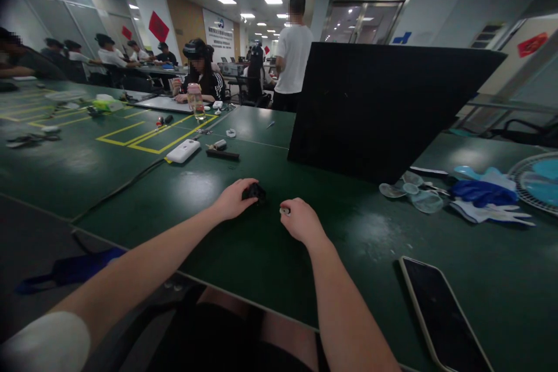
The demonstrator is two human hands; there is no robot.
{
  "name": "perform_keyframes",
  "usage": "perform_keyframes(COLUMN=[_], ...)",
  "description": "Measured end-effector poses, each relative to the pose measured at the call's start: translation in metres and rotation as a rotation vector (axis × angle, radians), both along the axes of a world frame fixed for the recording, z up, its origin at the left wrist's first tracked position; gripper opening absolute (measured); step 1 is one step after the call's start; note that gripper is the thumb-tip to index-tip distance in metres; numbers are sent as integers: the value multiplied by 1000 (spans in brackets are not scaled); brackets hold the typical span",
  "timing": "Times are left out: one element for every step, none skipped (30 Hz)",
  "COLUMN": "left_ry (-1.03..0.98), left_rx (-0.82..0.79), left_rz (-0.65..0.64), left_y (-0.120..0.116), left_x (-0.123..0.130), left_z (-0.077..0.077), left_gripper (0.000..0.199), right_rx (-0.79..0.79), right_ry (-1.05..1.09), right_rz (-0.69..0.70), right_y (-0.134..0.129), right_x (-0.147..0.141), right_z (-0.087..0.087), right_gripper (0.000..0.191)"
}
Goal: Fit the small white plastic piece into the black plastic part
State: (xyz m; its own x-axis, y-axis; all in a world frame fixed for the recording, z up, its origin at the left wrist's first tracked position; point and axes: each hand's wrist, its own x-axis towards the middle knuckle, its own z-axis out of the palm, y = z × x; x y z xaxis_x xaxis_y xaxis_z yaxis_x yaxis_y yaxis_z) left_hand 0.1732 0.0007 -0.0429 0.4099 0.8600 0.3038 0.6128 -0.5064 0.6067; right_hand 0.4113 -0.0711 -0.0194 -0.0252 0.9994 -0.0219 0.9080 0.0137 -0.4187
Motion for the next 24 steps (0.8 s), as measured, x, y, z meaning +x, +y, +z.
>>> perform_keyframes(left_ry=[2, 4, 6, 8, 8, 8, 5, 0, -5, -10, -16, -21, -27, -31, -33, -32, -25, -16, -5, 6, 15, 23, 29, 35], left_rx=[1, 5, 10, 15, 17, 15, 13, 11, 9, 8, 7, 5, 2, -4, -10, -14, -15, -16, -16, -14, -12, -10, -6, 1], left_rz=[-8, -12, -15, -17, -18, -21, -23, -26, -31, -37, -41, -44, -46, -46, -46, -45, -47, -48, -48, -48, -50, -57, -72, -94], left_y=[1, 2, 2, 3, 4, 4, 4, 4, 3, 3, 2, 1, 0, -1, -2, -2, -3, -3, -3, -3, -3, -3, -3, -4], left_x=[2, 4, 5, 5, 5, 5, 4, 3, 2, 2, 1, 1, 2, 2, 3, 4, 5, 6, 7, 8, 9, 10, 10, 11], left_z=[0, -1, -1, -1, -2, -2, -2, -2, -2, -1, -1, 0, 1, 1, 1, 1, 1, 1, 1, 0, 0, 0, 0, 1], left_gripper=[54, 54, 54, 54, 54, 54, 54, 54, 54, 54, 53, 53, 53, 53, 53, 53, 53, 53, 53, 53, 53, 53, 53, 52], right_rx=[14, 31, 48, 62, 74, 87, 100, 113, 127, 141, 155, 169, 180, 188, 194, 201, 213, 229, 255, 287, 317, 342, 362, 376], right_ry=[-19, -37, -54, -66, -74, -79, -82, -89, -101, -116, -130, -136, -130, -109, -76, -37, 5, 49, 94, 137, 173, 195, 200, 189], right_rz=[-10, -19, -25, -30, -35, -38, -39, -34, -25, -13, -5, -6, -19, -40, -61, -77, -85, -80, -67, -50, -26, 3, 39, 78], right_y=[1, 2, 3, 4, 5, 6, 8, 9, 10, 10, 10, 10, 10, 10, 9, 8, 7, 6, 5, 3, 1, -1, -3, -5], right_x=[0, 0, -1, -2, -4, -6, -8, -10, -12, -13, -13, -13, -12, -11, -10, -9, -8, -8, -8, -10, -13, -17, -22, -27], right_z=[-1, -3, -4, -6, -8, -9, -10, -10, -10, -10, -9, -9, -9, -10, -11, -12, -13, -13, -13, -12, -11, -9, -7, -4], right_gripper=[35, 34, 34, 34, 33, 32, 31, 29, 28, 28, 29, 30, 31, 31, 30, 31, 33, 35, 35, 35, 34, 33, 31, 29])
